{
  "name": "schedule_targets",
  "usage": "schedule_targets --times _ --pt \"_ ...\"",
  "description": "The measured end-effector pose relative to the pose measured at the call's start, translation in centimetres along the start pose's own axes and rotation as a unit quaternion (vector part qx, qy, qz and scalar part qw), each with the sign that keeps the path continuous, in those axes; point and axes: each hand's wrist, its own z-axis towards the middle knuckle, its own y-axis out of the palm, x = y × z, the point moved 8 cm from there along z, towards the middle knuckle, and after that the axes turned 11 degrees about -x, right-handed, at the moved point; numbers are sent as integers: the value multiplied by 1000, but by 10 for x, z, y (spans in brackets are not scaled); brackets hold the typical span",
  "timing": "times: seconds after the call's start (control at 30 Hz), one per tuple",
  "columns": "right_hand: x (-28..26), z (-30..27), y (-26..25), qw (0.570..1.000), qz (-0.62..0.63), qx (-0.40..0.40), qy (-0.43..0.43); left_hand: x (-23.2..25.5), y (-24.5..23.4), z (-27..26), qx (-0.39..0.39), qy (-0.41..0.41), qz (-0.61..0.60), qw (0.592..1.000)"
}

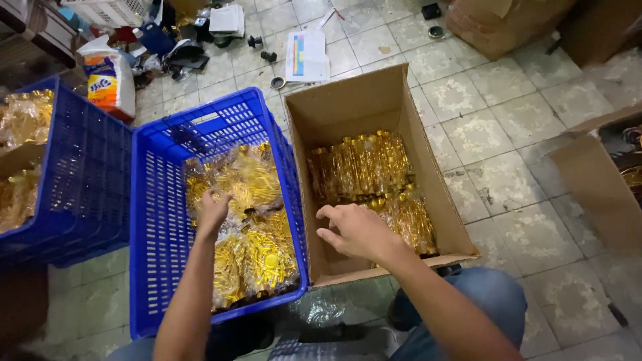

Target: Transferring gold-colored decorative items from a blue plastic crate into a cardboard box for shipping or storage.

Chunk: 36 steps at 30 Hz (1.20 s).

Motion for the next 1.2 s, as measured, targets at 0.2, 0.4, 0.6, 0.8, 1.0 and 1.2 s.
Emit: schedule_targets --times 0.2,0.4,0.6,0.8,1.0,1.2 --pt "34 16 0 998 39 -7 58 63 13 -121 -273 121 139 944" --pt "159 98 66 986 87 -24 138 18 22 -148 -357 116 222 900" --pt "301 112 156 940 -12 -116 319 9 19 -148 -330 99 298 890" --pt "391 151 245 923 -9 -179 341 42 20 -146 -306 90 270 908" --pt "304 124 202 846 1 -140 514 45 28 -163 -365 58 360 857" --pt "354 127 245 855 -227 -48 464 35 30 -155 -344 82 342 871"
